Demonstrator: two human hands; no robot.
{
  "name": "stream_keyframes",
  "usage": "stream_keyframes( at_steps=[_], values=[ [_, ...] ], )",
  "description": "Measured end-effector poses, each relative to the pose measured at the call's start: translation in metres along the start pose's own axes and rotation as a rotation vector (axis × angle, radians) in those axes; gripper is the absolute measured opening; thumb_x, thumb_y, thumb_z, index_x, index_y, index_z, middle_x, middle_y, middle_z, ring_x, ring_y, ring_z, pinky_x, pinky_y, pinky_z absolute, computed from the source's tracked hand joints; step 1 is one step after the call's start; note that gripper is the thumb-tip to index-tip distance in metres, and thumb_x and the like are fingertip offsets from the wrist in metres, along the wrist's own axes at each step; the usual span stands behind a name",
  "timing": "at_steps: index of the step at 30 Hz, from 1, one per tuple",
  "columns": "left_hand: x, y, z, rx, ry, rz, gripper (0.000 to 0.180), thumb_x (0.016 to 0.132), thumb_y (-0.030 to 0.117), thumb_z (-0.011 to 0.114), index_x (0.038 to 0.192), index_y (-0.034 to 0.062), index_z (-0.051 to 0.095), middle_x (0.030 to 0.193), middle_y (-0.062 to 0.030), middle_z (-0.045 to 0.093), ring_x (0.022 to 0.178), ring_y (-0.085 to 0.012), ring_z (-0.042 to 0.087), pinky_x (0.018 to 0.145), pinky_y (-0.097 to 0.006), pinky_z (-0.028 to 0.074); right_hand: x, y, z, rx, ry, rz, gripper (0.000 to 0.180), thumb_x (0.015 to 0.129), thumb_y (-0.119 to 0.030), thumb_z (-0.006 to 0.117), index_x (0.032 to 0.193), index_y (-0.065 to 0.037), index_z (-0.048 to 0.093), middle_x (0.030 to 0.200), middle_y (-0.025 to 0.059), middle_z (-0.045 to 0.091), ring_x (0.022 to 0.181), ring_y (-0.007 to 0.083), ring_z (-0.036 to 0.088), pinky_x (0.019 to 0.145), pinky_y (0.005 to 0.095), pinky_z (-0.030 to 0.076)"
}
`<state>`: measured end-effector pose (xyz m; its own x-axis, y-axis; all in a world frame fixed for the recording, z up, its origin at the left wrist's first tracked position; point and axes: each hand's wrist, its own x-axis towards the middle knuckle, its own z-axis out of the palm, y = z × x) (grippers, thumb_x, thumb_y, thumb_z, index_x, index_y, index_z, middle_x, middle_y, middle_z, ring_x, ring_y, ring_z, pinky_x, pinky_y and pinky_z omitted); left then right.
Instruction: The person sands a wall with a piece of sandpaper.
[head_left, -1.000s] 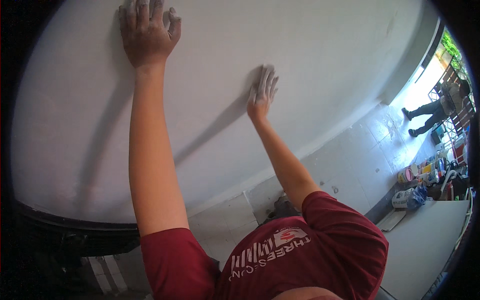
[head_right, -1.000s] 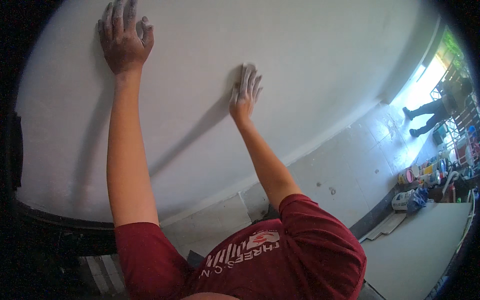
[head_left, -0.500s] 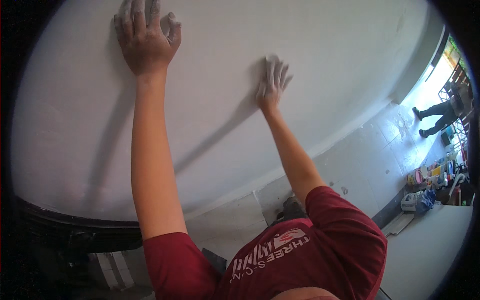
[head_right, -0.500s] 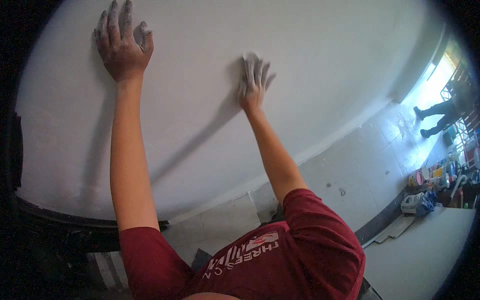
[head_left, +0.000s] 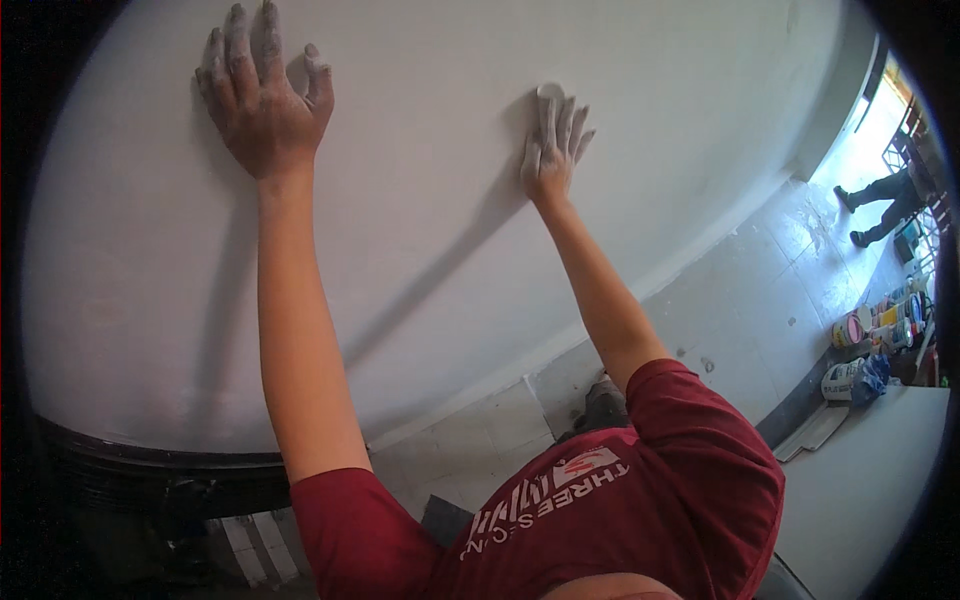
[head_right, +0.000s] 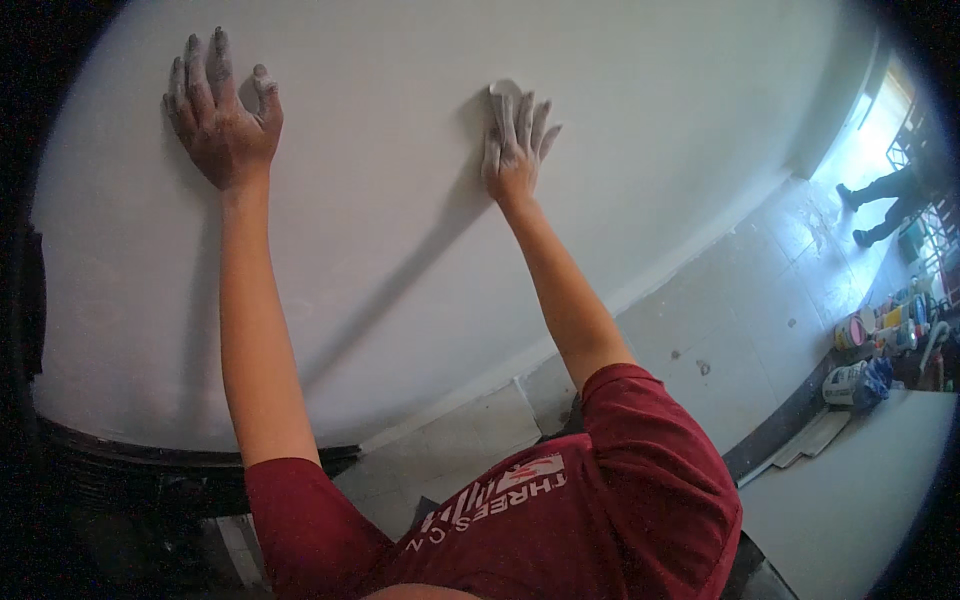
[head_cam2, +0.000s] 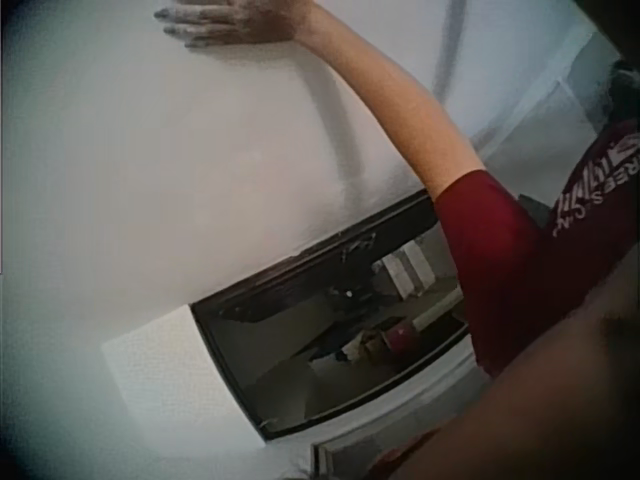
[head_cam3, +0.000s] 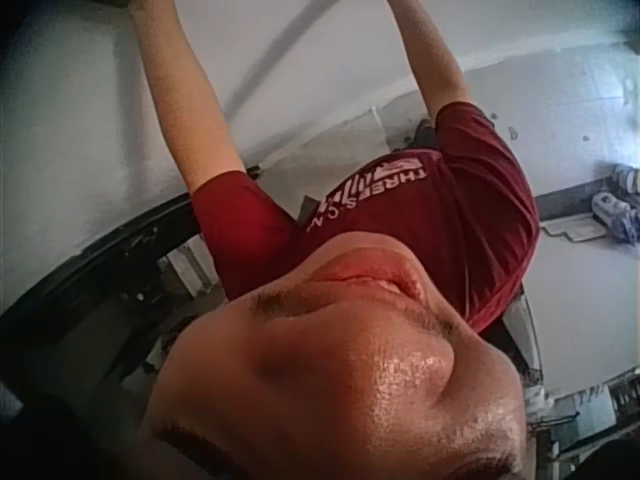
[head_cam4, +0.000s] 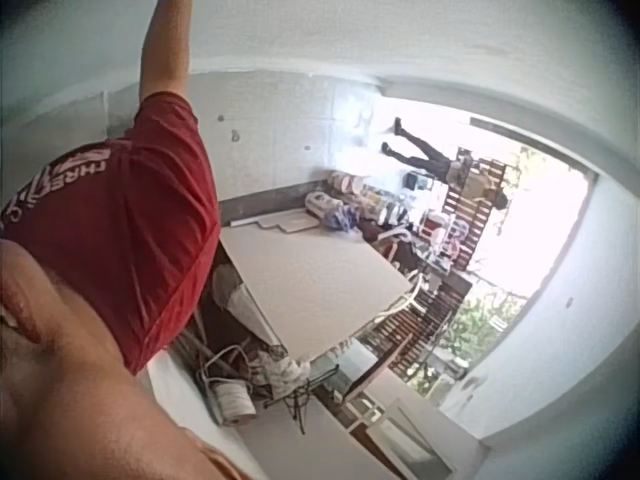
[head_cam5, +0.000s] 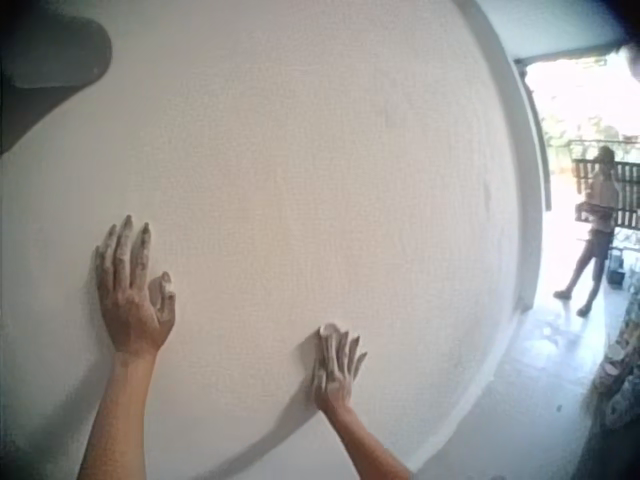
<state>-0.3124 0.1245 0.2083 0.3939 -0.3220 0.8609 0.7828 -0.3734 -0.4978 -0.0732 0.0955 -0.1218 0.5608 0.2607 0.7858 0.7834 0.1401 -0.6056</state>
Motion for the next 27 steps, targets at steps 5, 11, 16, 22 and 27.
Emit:
stream_keyframes(
  at_steps=[5, 11, 16, 22, 27],
  values=[
    [0.001, 0.001, -0.001, -0.027, 0.020, 0.017, 0.056, 0.098, 0.050, 0.049, 0.150, 0.0292, 0.051, 0.155, -0.0010, 0.046, 0.142, -0.0259, 0.044, 0.118, -0.054, 0.034, -0.041, 0.021, -0.018, 0.075, -0.028, 0.033, 0.057, 0.102, -0.025, 0.049, 0.158, -0.023, 0.041, 0.169, 0.0158, 0.023, 0.157, 0.0435, 0.008, 0.123, 0.0637, 0.000],
    [0.003, 0.003, -0.003, 0.024, -0.034, -0.011, 0.057, 0.098, 0.053, 0.049, 0.150, 0.0289, 0.052, 0.155, -0.0011, 0.047, 0.142, -0.0256, 0.043, 0.117, -0.055, 0.035, -0.042, 0.023, -0.028, -0.094, -0.145, -0.010, 0.051, 0.106, -0.030, 0.046, 0.157, -0.026, 0.043, 0.168, 0.0174, 0.023, 0.156, 0.0448, 0.010, 0.123, 0.0640, 0.002],
    [0.004, 0.004, -0.004, 0.049, -0.045, -0.006, 0.057, 0.098, 0.053, 0.049, 0.150, 0.0290, 0.052, 0.155, -0.0015, 0.047, 0.142, -0.0260, 0.043, 0.116, -0.055, 0.036, 0.019, 0.002, -0.010, -0.029, -0.047, -0.100, 0.056, 0.100, -0.025, 0.052, 0.156, -0.022, 0.045, 0.168, 0.0215, 0.020, 0.155, 0.0478, 0.010, 0.123, 0.0641, 0.003],
    [0.004, 0.007, -0.006, 0.045, -0.034, -0.013, 0.058, 0.097, 0.052, 0.050, 0.150, 0.0274, 0.052, 0.154, -0.0019, 0.048, 0.141, -0.0262, 0.044, 0.116, -0.054, 0.036, -0.067, 0.027, -0.035, -0.123, -0.299, 0.030, 0.057, 0.100, -0.025, 0.051, 0.157, -0.024, 0.043, 0.168, 0.0212, 0.020, 0.155, 0.0472, 0.010, 0.123, 0.0643, 0.003],
    [0.004, 0.008, -0.007, 0.045, -0.047, -0.030, 0.058, 0.096, 0.049, 0.051, 0.151, 0.0277, 0.051, 0.154, -0.0018, 0.047, 0.142, -0.0264, 0.043, 0.117, -0.054, 0.036, 0.016, 0.022, -0.025, -0.104, -0.086, -0.131, 0.059, 0.100, -0.022, 0.050, 0.158, -0.018, 0.040, 0.168, 0.0213, 0.021, 0.155, 0.0458, 0.011, 0.123, 0.0642, 0.003]
  ],
)
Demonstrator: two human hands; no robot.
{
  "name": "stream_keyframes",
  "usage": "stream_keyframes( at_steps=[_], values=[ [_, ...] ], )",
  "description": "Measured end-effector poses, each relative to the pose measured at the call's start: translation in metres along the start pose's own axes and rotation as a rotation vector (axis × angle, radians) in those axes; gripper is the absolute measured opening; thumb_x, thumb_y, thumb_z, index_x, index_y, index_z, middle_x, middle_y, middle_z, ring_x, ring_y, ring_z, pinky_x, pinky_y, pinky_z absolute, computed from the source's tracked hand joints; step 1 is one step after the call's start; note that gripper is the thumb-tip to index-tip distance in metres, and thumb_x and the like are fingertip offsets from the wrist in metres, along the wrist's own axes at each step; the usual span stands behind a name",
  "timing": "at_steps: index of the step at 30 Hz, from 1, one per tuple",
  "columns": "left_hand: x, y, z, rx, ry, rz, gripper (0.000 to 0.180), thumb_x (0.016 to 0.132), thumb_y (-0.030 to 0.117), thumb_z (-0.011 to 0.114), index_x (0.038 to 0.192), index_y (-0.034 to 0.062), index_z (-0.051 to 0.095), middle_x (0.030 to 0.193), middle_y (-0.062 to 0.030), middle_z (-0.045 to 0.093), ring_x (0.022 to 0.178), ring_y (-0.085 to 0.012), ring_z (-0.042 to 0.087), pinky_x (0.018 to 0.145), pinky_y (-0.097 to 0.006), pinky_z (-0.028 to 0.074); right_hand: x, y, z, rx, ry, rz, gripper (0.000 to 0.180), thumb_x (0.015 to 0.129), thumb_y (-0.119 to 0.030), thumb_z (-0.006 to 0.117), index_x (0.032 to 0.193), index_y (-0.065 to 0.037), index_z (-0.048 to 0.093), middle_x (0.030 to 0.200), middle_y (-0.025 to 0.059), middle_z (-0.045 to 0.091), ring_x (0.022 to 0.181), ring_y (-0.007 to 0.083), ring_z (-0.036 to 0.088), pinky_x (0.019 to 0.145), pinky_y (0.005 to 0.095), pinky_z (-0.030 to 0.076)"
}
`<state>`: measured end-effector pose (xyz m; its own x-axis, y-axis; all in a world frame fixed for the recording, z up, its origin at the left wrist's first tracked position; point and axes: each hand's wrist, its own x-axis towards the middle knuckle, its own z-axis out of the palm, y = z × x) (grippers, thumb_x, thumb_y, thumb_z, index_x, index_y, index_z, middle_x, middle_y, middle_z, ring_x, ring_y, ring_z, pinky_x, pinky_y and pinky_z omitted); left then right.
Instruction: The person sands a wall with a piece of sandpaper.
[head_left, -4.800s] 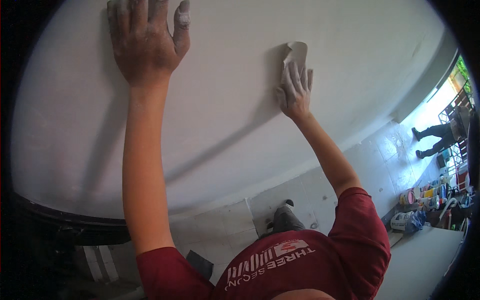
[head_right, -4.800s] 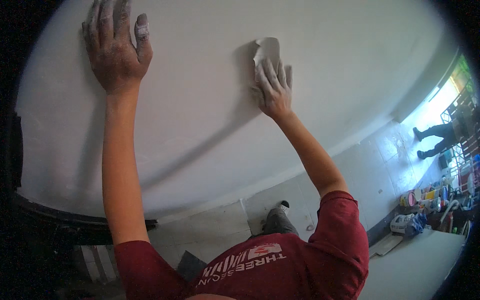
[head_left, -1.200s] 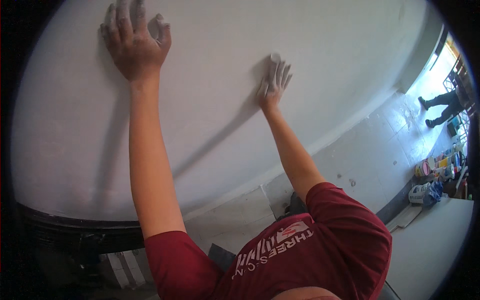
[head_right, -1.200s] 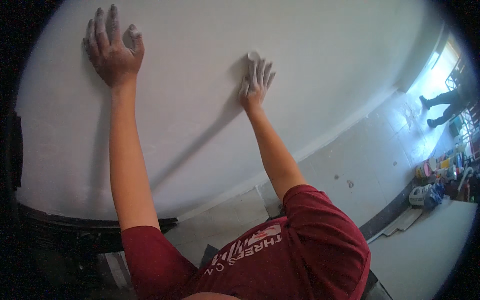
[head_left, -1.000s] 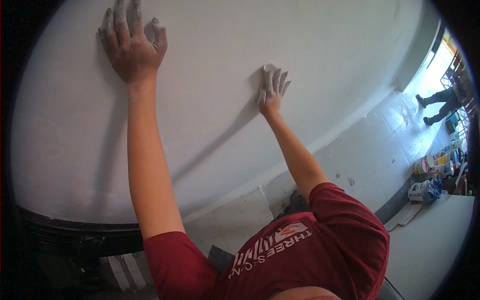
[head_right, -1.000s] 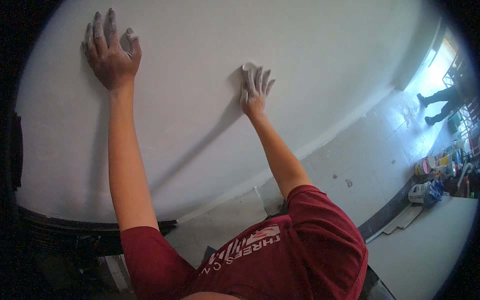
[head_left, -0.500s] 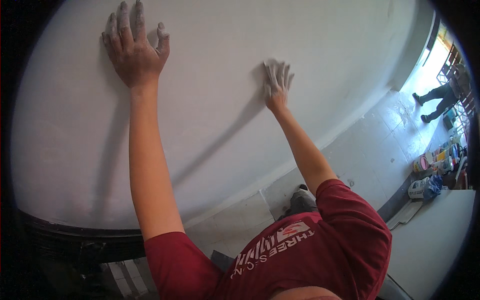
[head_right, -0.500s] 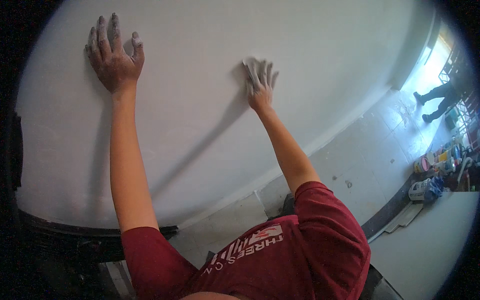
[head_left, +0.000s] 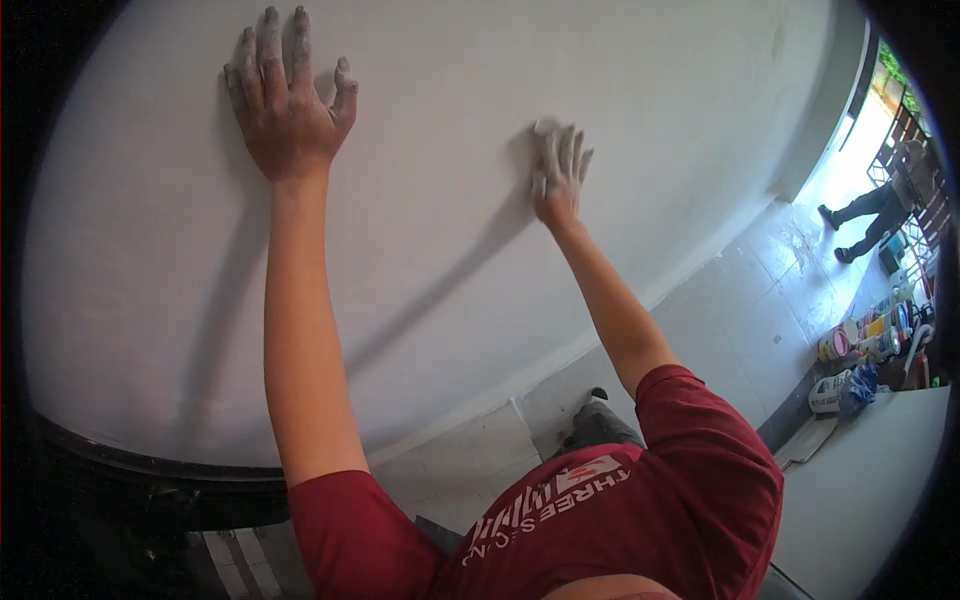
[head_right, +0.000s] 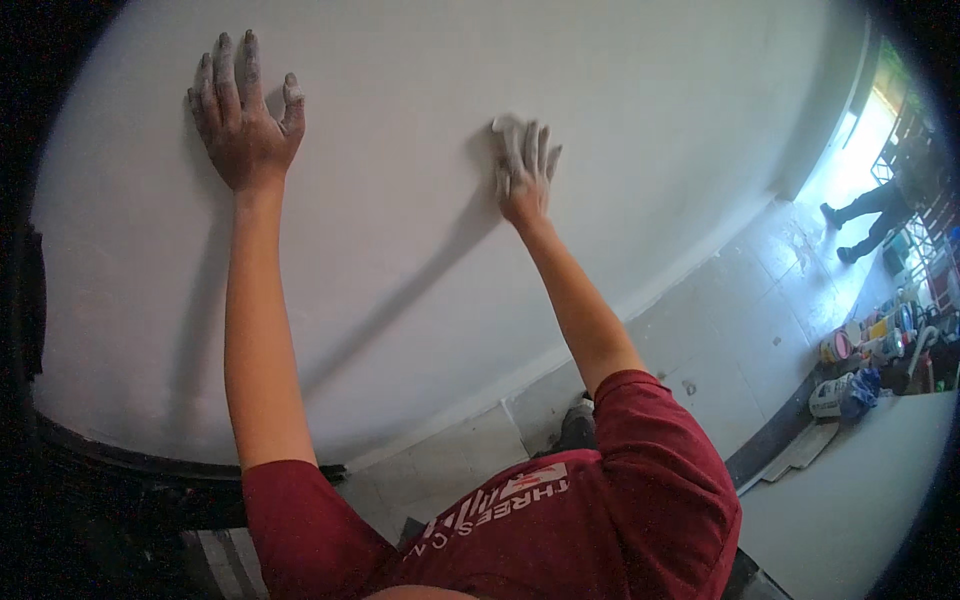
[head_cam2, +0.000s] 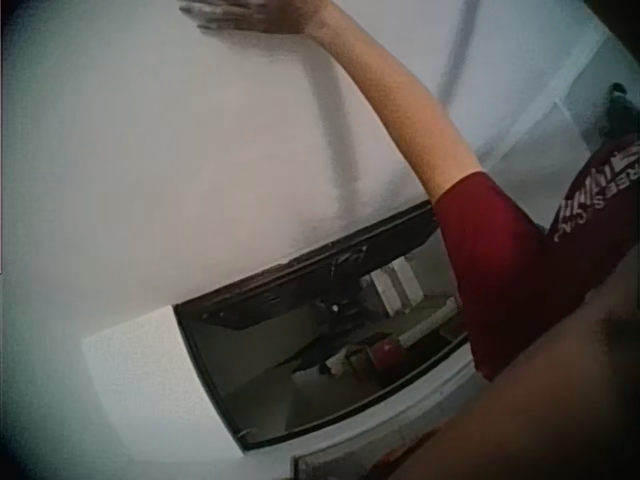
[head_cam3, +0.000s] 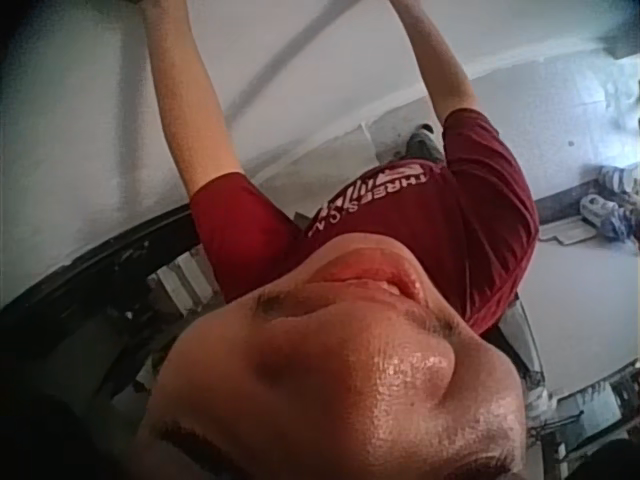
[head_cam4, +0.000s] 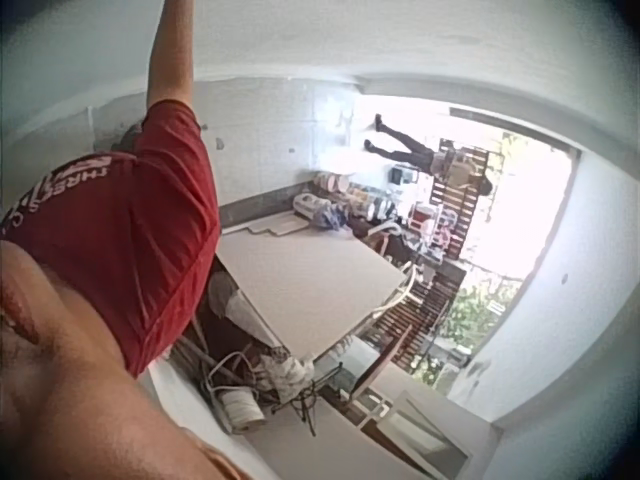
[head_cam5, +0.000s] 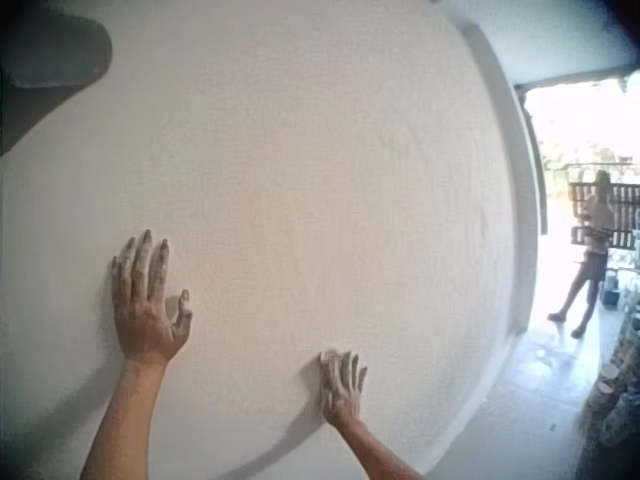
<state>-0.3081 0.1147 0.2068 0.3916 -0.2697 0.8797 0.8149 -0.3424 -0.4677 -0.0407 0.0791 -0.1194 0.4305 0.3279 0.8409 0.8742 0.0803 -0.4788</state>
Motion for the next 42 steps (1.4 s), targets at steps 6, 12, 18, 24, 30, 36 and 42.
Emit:
stream_keyframes(
  at_steps=[6, 12, 18, 24, 30, 36, 42],
  values=[
    [-0.001, -0.002, 0.001, 0.008, -0.016, 0.013, 0.061, 0.096, 0.048, 0.050, 0.153, 0.0273, 0.048, 0.157, -0.0024, 0.044, 0.143, -0.0271, 0.042, 0.117, -0.055, 0.035, -0.038, -0.043, 0.026, 0.143, 0.184, 0.055, 0.058, 0.098, -0.020, 0.051, 0.155, -0.012, 0.044, 0.167, 0.0231, 0.022, 0.155, 0.0478, 0.009, 0.122, 0.0649, 0.001],
    [-0.004, 0.005, -0.003, 0.016, -0.042, 0.003, 0.064, 0.095, 0.051, 0.050, 0.154, 0.0272, 0.046, 0.158, -0.0039, 0.042, 0.143, -0.0282, 0.042, 0.117, -0.057, 0.035, -0.078, 0.014, 0.007, -0.099, -0.251, -0.165, 0.056, 0.095, -0.022, 0.056, 0.151, -0.022, 0.052, 0.167, 0.0178, 0.026, 0.154, 0.0503, 0.011, 0.123, 0.0667, 0.004],
    [-0.008, 0.009, -0.001, 0.020, -0.040, -0.011, 0.064, 0.095, 0.052, 0.051, 0.154, 0.0269, 0.047, 0.158, -0.0040, 0.043, 0.143, -0.0292, 0.042, 0.116, -0.058, 0.036, -0.016, 0.008, 0.021, 0.103, 0.078, 0.030, 0.059, 0.096, -0.020, 0.053, 0.155, -0.018, 0.045, 0.167, 0.0192, 0.025, 0.155, 0.0484, 0.011, 0.124, 0.0636, 0.002],
    [-0.008, 0.010, -0.005, -0.002, -0.101, -0.035, 0.067, 0.095, 0.050, 0.049, 0.156, 0.0223, 0.042, 0.162, -0.0083, 0.038, 0.149, -0.0315, 0.035, 0.122, -0.058, 0.024, -0.097, -0.010, 0.029, 0.052, 0.103, -0.097, 0.062, 0.098, -0.019, 0.048, 0.159, -0.014, 0.037, 0.168, 0.0234, 0.019, 0.155, 0.0490, 0.006, 0.123, 0.0635, 0.002],
    [-0.008, 0.013, -0.007, 0.108, -0.192, -0.063, 0.073, 0.092, 0.041, 0.048, 0.160, 0.0164, 0.035, 0.167, -0.0082, 0.031, 0.155, -0.0303, 0.025, 0.128, -0.054, 0.017, 0.015, -0.015, 0.006, 0.240, 0.261, 0.239, 0.064, 0.094, -0.013, 0.052, 0.157, -0.022, 0.043, 0.169, 0.0187, 0.017, 0.156, 0.0443, 0.009, 0.122, 0.0676, 0.001],
    [-0.011, 0.011, -0.004, 0.075, -0.161, -0.060, 0.073, 0.092, 0.042, 0.048, 0.160, 0.0172, 0.034, 0.167, -0.0082, 0.030, 0.155, -0.0304, 0.026, 0.128, -0.054, 0.017, 0.052, -0.061, 0.000, -0.004, -0.007, -0.405, 0.067, 0.095, -0.018, 0.055, 0.159, -0.020, 0.039, 0.169, 0.0172, 0.022, 0.157, 0.0427, 0.011, 0.122, 0.0663, 0.005],
    [-0.011, 0.011, -0.008, 0.113, -0.250, -0.067, 0.073, 0.093, 0.042, 0.048, 0.160, 0.0175, 0.033, 0.168, -0.0083, 0.027, 0.155, -0.0311, 0.024, 0.128, -0.054, 0.017, 0.053, -0.048, -0.027, -0.052, -0.062, -0.135, 0.057, 0.091, -0.010, 0.062, 0.145, -0.028, 0.058, 0.162, 0.0164, 0.037, 0.154, 0.0455, 0.017, 0.122, 0.0669, 0.009]
  ],
)
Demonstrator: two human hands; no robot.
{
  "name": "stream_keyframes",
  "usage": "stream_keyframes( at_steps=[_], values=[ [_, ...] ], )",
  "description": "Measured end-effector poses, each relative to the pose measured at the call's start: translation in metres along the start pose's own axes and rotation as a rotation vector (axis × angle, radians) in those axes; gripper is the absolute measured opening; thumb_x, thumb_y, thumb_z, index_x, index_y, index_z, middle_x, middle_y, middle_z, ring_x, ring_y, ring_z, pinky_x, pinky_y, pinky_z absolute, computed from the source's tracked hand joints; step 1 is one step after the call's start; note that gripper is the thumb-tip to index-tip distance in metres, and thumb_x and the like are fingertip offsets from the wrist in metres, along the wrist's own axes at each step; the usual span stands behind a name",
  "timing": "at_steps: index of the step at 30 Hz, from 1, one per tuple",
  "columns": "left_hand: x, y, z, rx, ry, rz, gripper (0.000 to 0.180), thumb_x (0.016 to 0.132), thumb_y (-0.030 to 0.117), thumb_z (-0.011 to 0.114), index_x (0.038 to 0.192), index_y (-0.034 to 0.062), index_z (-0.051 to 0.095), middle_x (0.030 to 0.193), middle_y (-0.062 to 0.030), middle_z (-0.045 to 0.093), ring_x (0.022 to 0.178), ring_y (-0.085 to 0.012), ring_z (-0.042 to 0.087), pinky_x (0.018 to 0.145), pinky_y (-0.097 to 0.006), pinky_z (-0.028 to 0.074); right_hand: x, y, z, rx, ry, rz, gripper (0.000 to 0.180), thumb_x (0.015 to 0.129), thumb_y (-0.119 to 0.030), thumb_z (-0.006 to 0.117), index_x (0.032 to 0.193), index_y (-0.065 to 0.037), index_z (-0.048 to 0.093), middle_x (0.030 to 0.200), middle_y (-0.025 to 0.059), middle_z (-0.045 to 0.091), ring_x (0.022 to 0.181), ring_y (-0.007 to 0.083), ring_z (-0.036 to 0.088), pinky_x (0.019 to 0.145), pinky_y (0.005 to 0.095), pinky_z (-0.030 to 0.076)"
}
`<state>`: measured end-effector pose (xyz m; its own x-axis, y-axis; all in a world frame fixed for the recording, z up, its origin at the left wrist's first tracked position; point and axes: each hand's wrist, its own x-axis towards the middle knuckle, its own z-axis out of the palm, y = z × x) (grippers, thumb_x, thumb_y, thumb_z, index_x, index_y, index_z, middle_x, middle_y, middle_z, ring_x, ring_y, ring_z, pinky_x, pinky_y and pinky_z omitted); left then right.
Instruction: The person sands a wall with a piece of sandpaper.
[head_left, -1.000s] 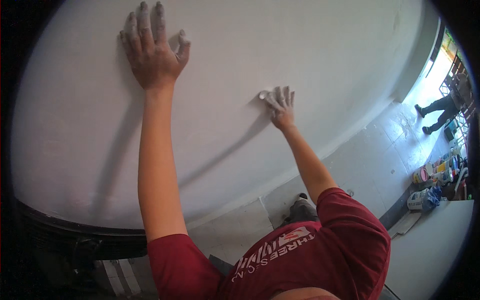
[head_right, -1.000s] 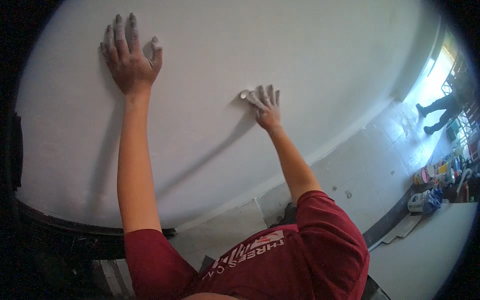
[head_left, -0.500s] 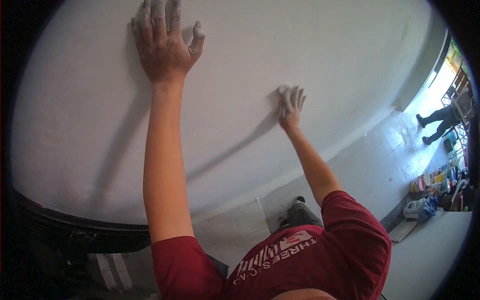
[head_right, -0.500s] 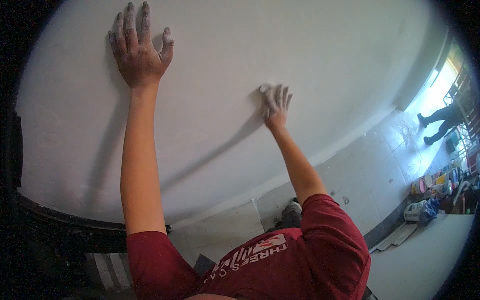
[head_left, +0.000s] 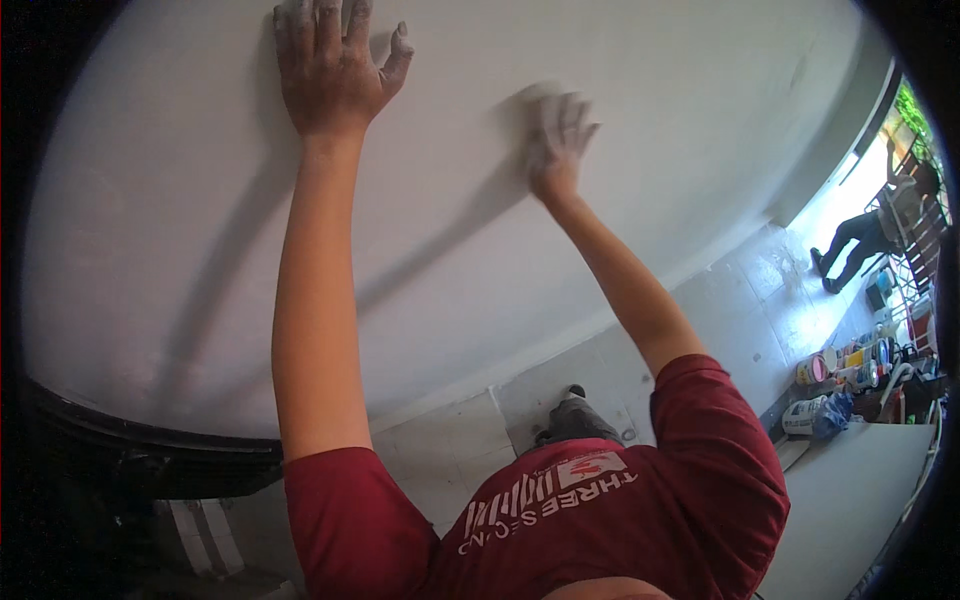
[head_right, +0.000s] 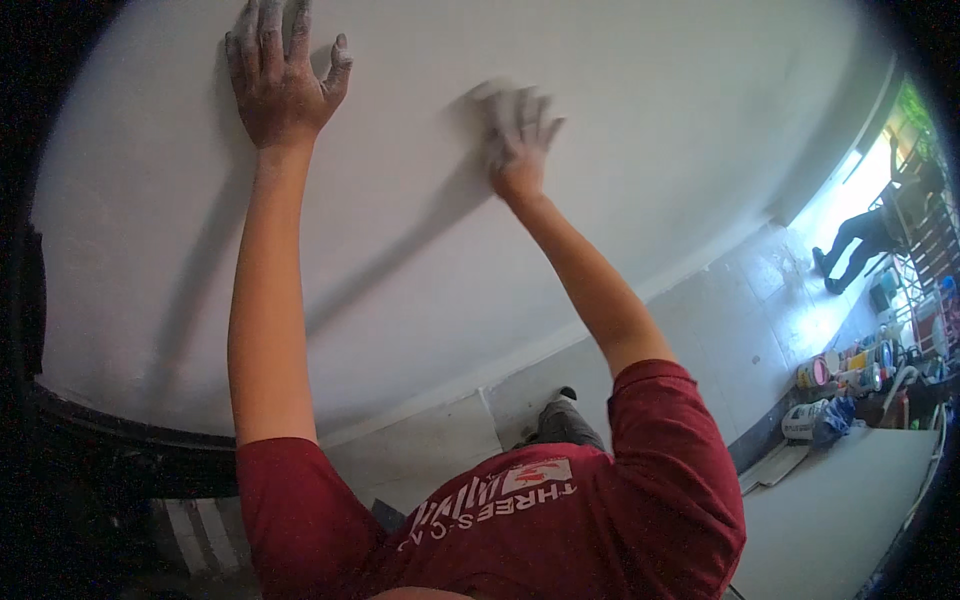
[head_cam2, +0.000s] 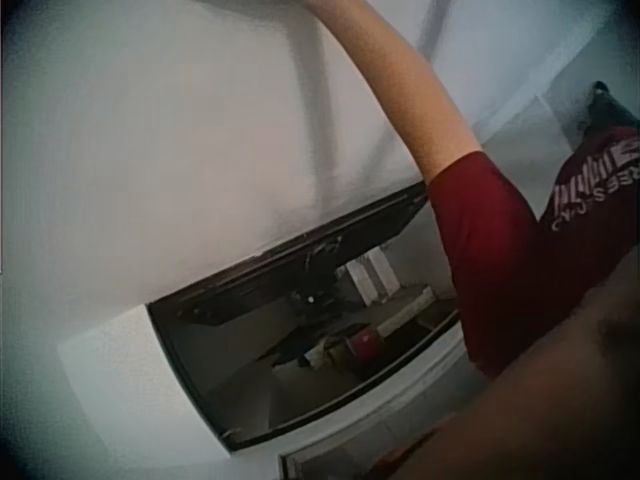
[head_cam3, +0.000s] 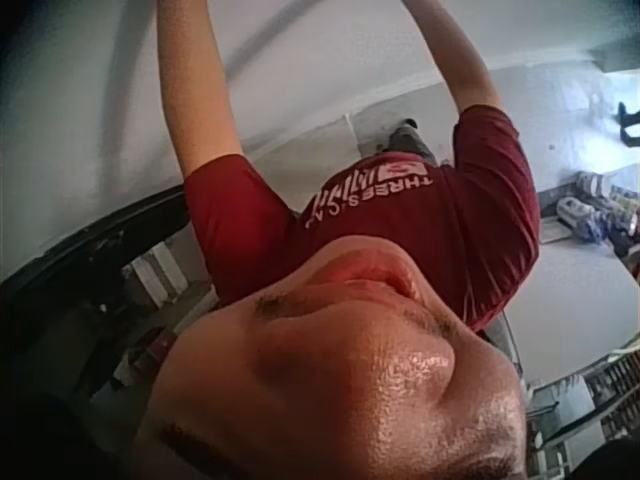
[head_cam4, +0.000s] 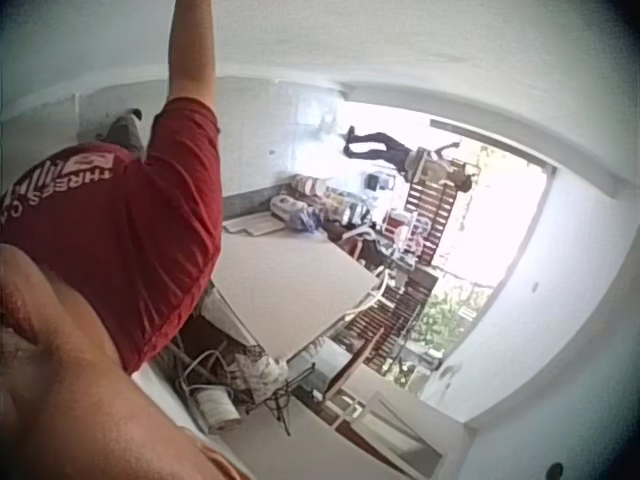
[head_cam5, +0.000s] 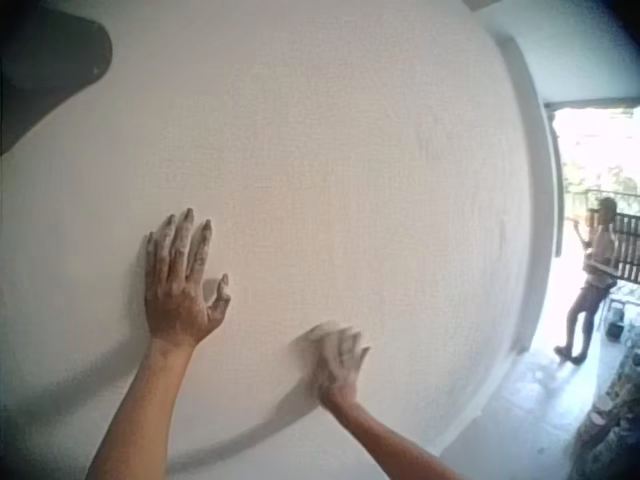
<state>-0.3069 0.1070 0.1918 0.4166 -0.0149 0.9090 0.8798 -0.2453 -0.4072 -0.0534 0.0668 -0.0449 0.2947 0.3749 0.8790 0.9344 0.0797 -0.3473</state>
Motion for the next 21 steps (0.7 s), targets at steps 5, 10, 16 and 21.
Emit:
stream_keyframes(
  at_steps=[5, 10, 16, 21],
  values=[
    [0.001, 0.002, -0.002, -0.079, 0.049, -0.021, 0.073, 0.094, 0.040, 0.049, 0.161, 0.0179, 0.031, 0.169, -0.0083, 0.026, 0.155, -0.0317, 0.023, 0.128, -0.054, 0.016, 0.010, -0.024, -0.012, 0.083, 0.019, -0.111, 0.059, 0.091, -0.017, 0.066, 0.146, -0.035, 0.055, 0.164, 0.0085, 0.035, 0.155, 0.0414, 0.018, 0.120, 0.0727, 0.009],
    [0.001, 0.002, -0.002, -0.092, 0.018, -0.027, 0.073, 0.094, 0.041, 0.049, 0.161, 0.0181, 0.031, 0.169, -0.0083, 0.027, 0.155, -0.0317, 0.024, 0.128, -0.054, 0.017, 0.025, -0.029, -0.003, -0.095, -0.140, -0.528, 0.058, 0.090, -0.020, 0.070, 0.144, -0.034, 0.057, 0.156, 0.0059, 0.047, 0.150, 0.0355, 0.033, 0.122, 0.0582, 0.023],
    [0.000, 0.002, -0.006, -0.080, -0.030, -0.026, 0.073, 0.094, 0.042, 0.049, 0.161, 0.0194, 0.031, 0.169, -0.0077, 0.027, 0.155, -0.0310, 0.024, 0.128, -0.054, 0.017, 0.037, -0.003, 0.002, 0.008, 0.337, 0.137, 0.053, 0.091, -0.017, 0.067, 0.142, -0.027, 0.061, 0.161, 0.0090, 0.041, 0.152, 0.0351, 0.031, 0.123, 0.0577, 0.022],
    [0.001, 0.002, -0.006, -0.065, -0.028, -0.024, 0.074, 0.093, 0.042, 0.050, 0.161, 0.0199, 0.030, 0.169, -0.0075, 0.026, 0.155, -0.0307, 0.024, 0.128, -0.054, 0.017, 0.048, 0.014, -0.011, -0.033, -0.242, -0.717, 0.056, 0.089, -0.018, 0.069, 0.142, -0.034, 0.060, 0.159, 0.0105, 0.044, 0.149, 0.0430, 0.034, 0.120, 0.0664, 0.021]
  ],
)
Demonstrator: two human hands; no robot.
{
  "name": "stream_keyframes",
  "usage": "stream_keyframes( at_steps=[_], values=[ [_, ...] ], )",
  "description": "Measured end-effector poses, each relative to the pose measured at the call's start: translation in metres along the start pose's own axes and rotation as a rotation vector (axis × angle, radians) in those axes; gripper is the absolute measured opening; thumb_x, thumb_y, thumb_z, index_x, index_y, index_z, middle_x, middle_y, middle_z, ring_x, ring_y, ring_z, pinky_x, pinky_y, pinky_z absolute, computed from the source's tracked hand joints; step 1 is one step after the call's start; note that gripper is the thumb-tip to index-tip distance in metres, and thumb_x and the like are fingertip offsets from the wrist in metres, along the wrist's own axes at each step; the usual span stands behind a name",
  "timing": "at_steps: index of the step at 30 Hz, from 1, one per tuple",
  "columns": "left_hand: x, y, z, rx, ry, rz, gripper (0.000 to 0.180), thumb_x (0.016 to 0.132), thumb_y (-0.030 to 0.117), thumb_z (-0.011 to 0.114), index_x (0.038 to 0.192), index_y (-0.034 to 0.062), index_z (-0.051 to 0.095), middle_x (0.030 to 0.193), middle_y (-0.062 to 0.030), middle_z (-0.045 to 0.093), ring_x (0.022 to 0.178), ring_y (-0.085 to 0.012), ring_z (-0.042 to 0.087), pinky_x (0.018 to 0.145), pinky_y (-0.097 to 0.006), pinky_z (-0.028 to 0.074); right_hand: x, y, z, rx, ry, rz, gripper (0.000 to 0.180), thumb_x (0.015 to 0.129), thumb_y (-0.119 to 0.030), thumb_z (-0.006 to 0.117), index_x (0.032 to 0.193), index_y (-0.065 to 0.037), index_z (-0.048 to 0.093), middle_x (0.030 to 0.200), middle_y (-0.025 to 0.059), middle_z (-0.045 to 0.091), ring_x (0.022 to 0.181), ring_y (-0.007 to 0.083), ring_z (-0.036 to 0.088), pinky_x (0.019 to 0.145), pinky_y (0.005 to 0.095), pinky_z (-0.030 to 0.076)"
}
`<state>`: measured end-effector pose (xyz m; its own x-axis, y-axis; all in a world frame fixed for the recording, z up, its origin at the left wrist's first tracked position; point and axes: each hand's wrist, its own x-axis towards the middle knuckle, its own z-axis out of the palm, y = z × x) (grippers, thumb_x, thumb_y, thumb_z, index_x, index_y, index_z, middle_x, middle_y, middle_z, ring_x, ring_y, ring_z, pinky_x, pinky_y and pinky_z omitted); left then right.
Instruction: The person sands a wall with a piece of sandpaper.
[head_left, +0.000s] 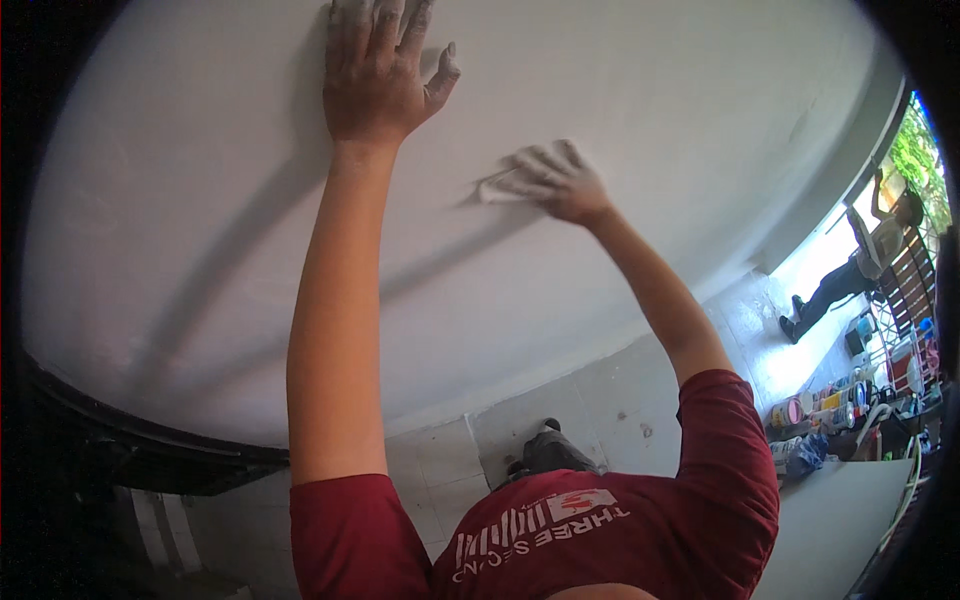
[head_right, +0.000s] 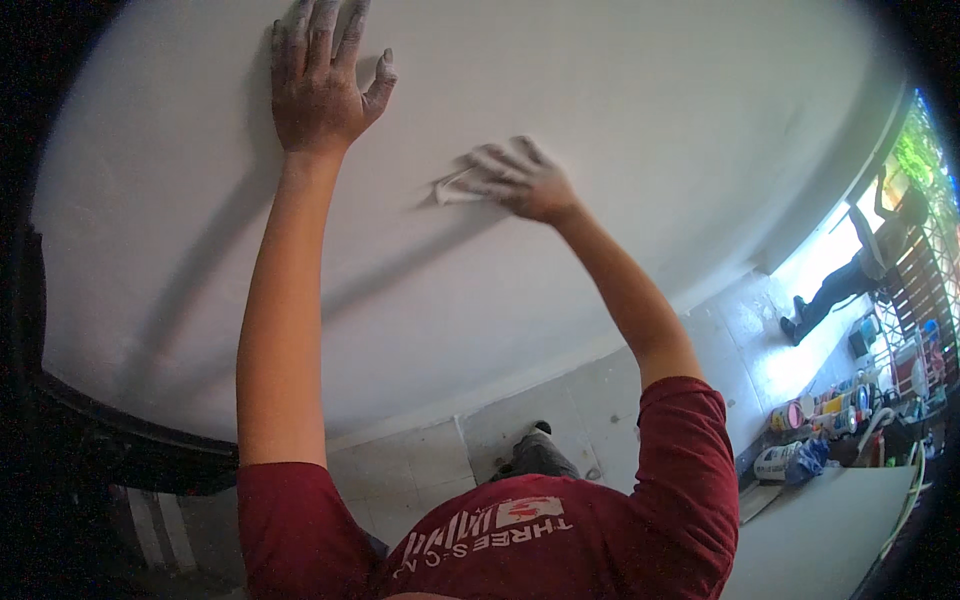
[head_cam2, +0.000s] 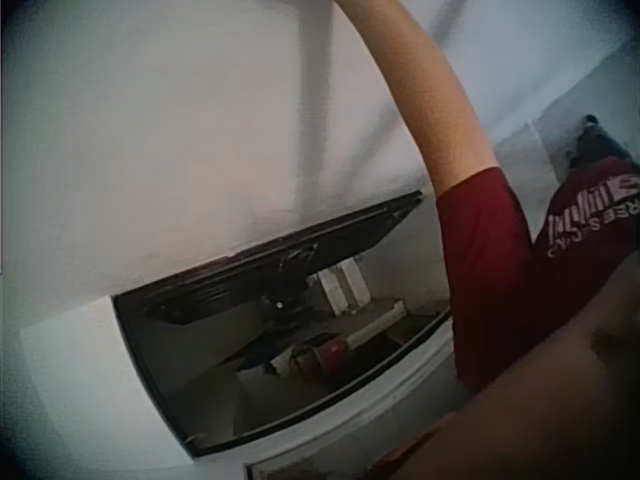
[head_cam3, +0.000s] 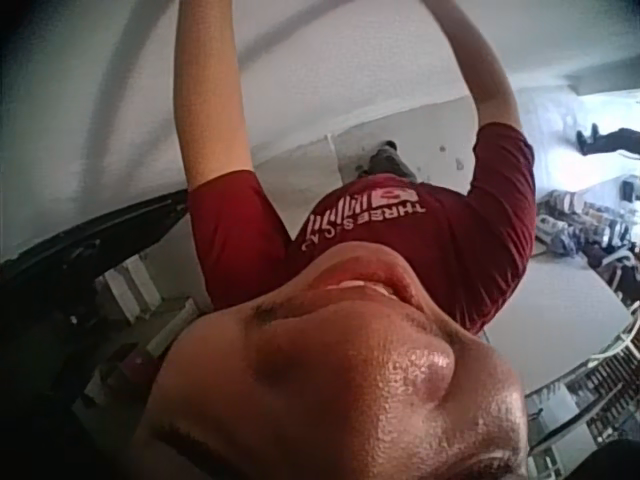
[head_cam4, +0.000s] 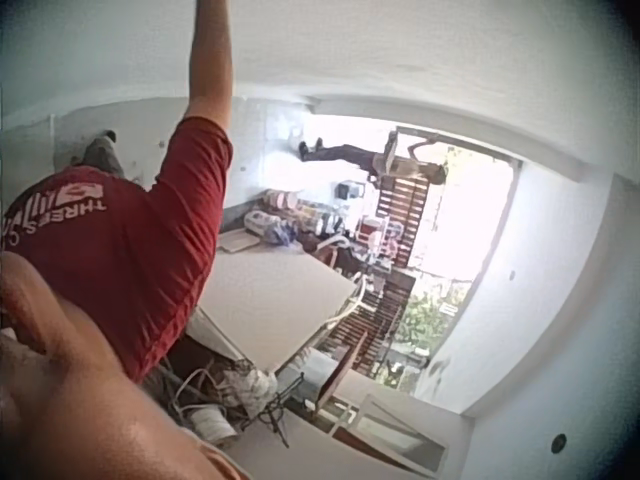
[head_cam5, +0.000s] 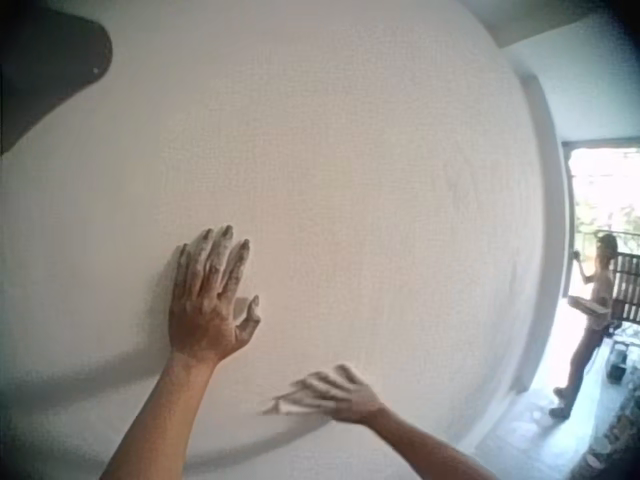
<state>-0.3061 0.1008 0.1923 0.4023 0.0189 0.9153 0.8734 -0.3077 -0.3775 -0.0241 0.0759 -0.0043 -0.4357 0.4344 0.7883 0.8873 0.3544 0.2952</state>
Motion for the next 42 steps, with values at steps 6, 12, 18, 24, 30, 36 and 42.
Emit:
stream_keyframes(
  at_steps=[6, 12, 18, 24, 30, 36, 42],
  values=[
    [-0.001, 0.000, 0.000, -0.051, 0.012, 0.001, 0.076, 0.092, 0.040, 0.052, 0.162, 0.0200, 0.030, 0.169, -0.0075, 0.026, 0.155, -0.0307, 0.024, 0.128, -0.054, 0.018, -0.010, 0.002, 0.001, -0.132, 0.349, 0.480, 0.057, 0.093, -0.019, 0.062, 0.148, -0.032, 0.053, 0.165, 0.0104, 0.033, 0.151, 0.0358, 0.031, 0.122, 0.0653, 0.019],
    [-0.001, -0.002, 0.002, -0.029, 0.009, 0.002, 0.075, 0.093, 0.040, 0.052, 0.162, 0.0202, 0.030, 0.169, -0.0072, 0.025, 0.155, -0.0306, 0.023, 0.128, -0.054, 0.017, -0.009, 0.005, -0.001, -0.050, 0.040, 0.177, 0.052, 0.096, -0.024, 0.064, 0.146, -0.031, 0.055, 0.157, 0.0001, 0.047, 0.148, 0.0337, 0.036, 0.120, 0.0612, 0.028],
    [-0.001, -0.002, 0.005, -0.030, 0.024, 0.004, 0.074, 0.094, 0.040, 0.050, 0.162, 0.0201, 0.030, 0.169, -0.0070, 0.026, 0.156, -0.0304, 0.023, 0.129, -0.054, 0.016, 0.012, 0.006, -0.014, -0.139, -0.057, 0.208, 0.051, 0.099, -0.020, 0.059, 0.147, -0.036, 0.054, 0.163, 0.0117, 0.036, 0.153, 0.0450, 0.020, 0.120, 0.0723, 0.010],
    [-0.001, -0.001, 0.003, -0.009, 0.022, 0.001, 0.072, 0.094, 0.040, 0.050, 0.161, 0.0187, 0.032, 0.169, -0.0070, 0.026, 0.156, -0.0303, 0.023, 0.129, -0.054, 0.016, 0.004, -0.009, -0.013, 0.016, 0.433, 0.606, 0.051, 0.099, -0.023, 0.059, 0.147, -0.038, 0.053, 0.164, 0.0063, 0.036, 0.154, 0.0418, 0.021, 0.121, 0.0689, 0.013],
    [-0.001, 0.000, 0.003, 0.012, -0.007, -0.011, 0.073, 0.094, 0.040, 0.050, 0.160, 0.0171, 0.033, 0.169, -0.0082, 0.026, 0.156, -0.0302, 0.022, 0.129, -0.053, 0.014, -0.002, 0.010, -0.008, -0.174, -0.172, 0.160, 0.049, 0.099, -0.027, 0.061, 0.146, -0.040, 0.054, 0.164, 0.0074, 0.036, 0.154, 0.0323, 0.027, 0.124, 0.0573, 0.020],
    [-0.002, -0.001, 0.001, -0.001, 0.007, 0.022, 0.072, 0.094, 0.040, 0.049, 0.159, 0.0143, 0.035, 0.168, -0.0104, 0.029, 0.156, -0.0307, 0.022, 0.129, -0.054, 0.014, -0.030, -0.003, 0.001, -0.190, -0.524, 0.194, 0.048, 0.105, -0.038, 0.048, 0.153, -0.042, 0.042, 0.166, 0.0001, 0.034, 0.152, 0.0341, 0.028, 0.125, 0.0581, 0.017],
    [-0.005, -0.004, 0.005, 0.064, 0.006, 0.039, 0.070, 0.094, 0.038, 0.047, 0.159, 0.0141, 0.036, 0.167, -0.0111, 0.030, 0.155, -0.0317, 0.023, 0.128, -0.054, 0.014, -0.062, 0.017, 0.036, -0.123, 0.371, 0.437, 0.045, 0.097, -0.035, 0.059, 0.142, -0.039, 0.058, 0.161, -0.0024, 0.040, 0.152, 0.0286, 0.031, 0.125, 0.0576, 0.023]
  ],
)
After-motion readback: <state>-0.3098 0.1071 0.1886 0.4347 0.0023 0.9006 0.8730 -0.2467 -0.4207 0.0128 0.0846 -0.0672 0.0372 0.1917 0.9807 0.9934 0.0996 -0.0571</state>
